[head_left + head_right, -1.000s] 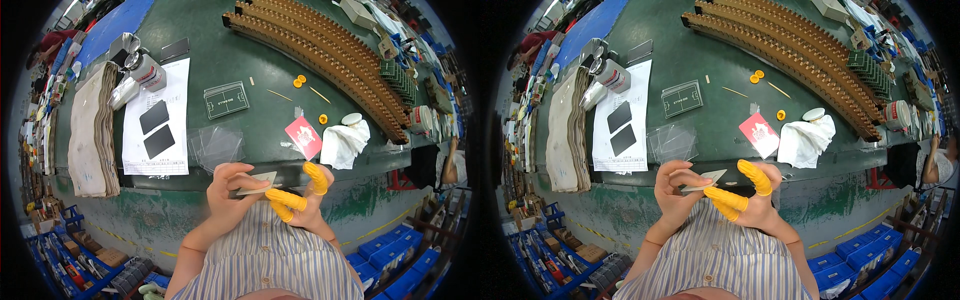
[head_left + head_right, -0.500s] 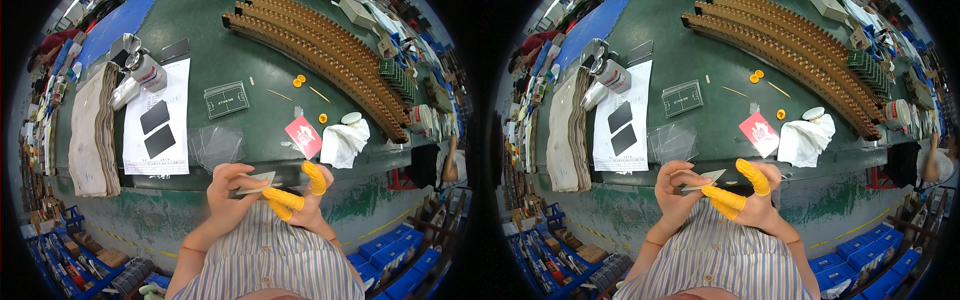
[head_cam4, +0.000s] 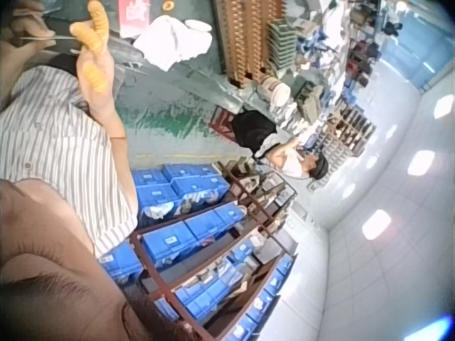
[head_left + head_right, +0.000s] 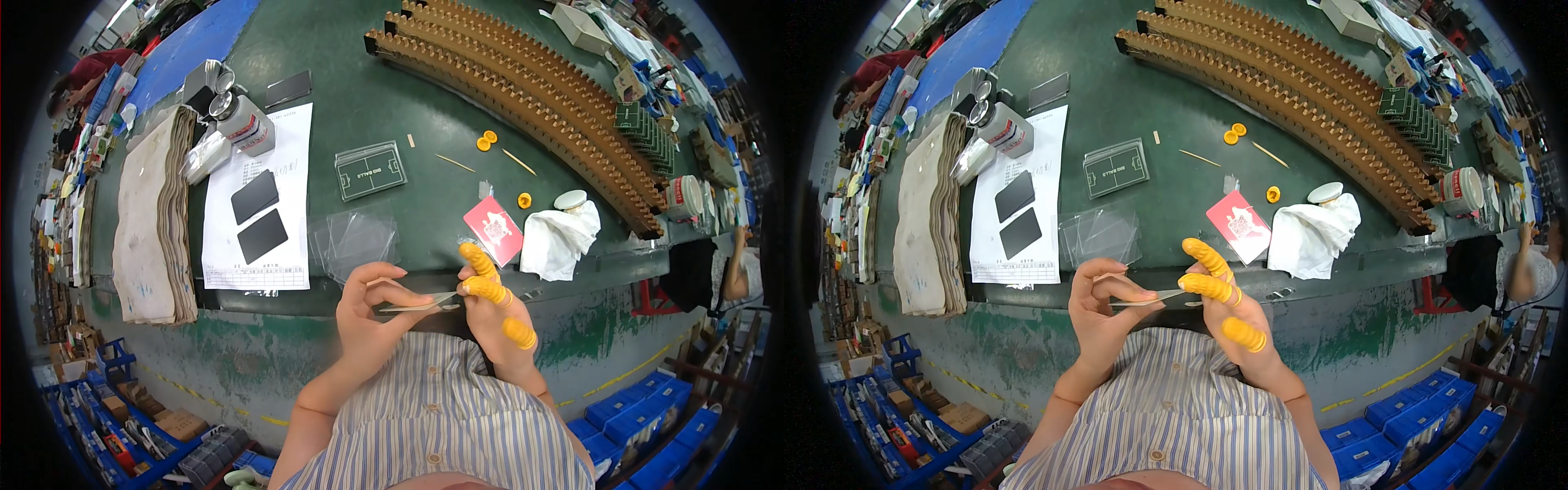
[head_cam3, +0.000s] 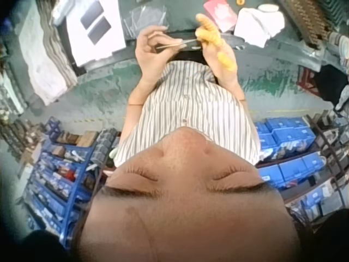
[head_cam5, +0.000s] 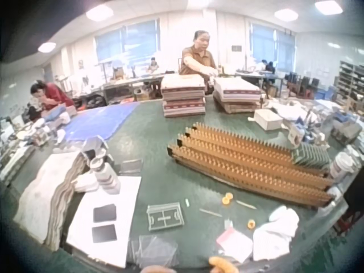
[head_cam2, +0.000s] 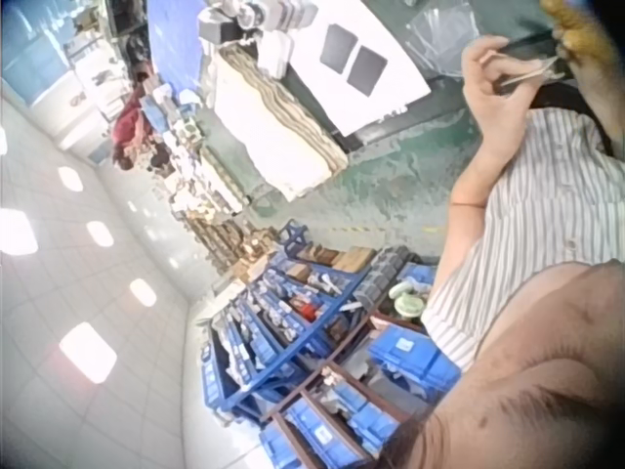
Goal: The person wipes small rectangular cards with a white cloth, handling them one at a time. They flip the cards over to clean both sides and place the cleaned cards into a small plastic bag on the table.
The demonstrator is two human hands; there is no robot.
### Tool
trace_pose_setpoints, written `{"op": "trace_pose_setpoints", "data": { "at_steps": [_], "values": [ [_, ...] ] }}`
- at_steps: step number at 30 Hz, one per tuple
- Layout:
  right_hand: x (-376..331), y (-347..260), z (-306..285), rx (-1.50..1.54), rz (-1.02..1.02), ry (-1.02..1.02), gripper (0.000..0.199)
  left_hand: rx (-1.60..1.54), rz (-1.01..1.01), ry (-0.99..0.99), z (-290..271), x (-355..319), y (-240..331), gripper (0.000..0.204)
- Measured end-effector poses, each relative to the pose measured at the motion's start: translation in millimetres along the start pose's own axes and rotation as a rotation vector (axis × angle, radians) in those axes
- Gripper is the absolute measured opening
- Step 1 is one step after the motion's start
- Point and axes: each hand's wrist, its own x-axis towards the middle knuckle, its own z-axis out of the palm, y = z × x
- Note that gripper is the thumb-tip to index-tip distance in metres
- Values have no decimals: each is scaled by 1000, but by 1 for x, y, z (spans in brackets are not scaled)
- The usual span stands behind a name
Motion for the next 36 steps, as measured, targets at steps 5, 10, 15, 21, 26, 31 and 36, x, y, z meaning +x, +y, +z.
{"op": "trace_pose_setpoints", "data": {
  "at_steps": [5, 10, 15, 21, 26, 31, 36],
  "values": [
    [0, -2, 0, 160, 35, 51, 53, 13, 12, 14, 0, -1, -1, 53],
    [-6, -5, 6, -542, -172, 88, 39, 36, 63, 5, 0, -3, -4, 52],
    [-6, -9, 8, -977, -315, 8, 31, 187, 209, -58, -7, -3, -14, 49],
    [-2, -8, 13, -992, -316, -5, 31, 191, 230, -60, -10, -3, -16, 47],
    [0, -10, 16, -1069, -292, -38, 32, 211, 245, -65, -11, -3, -13, 48],
    [0, -8, 16, -1067, -307, -19, 32, 61, 169, -60, -7, -5, -13, 48],
    [-1, -9, 16, -1070, -323, -29, 32, -84, 68, -53, -5, -6, -7, 46]
  ]
}}
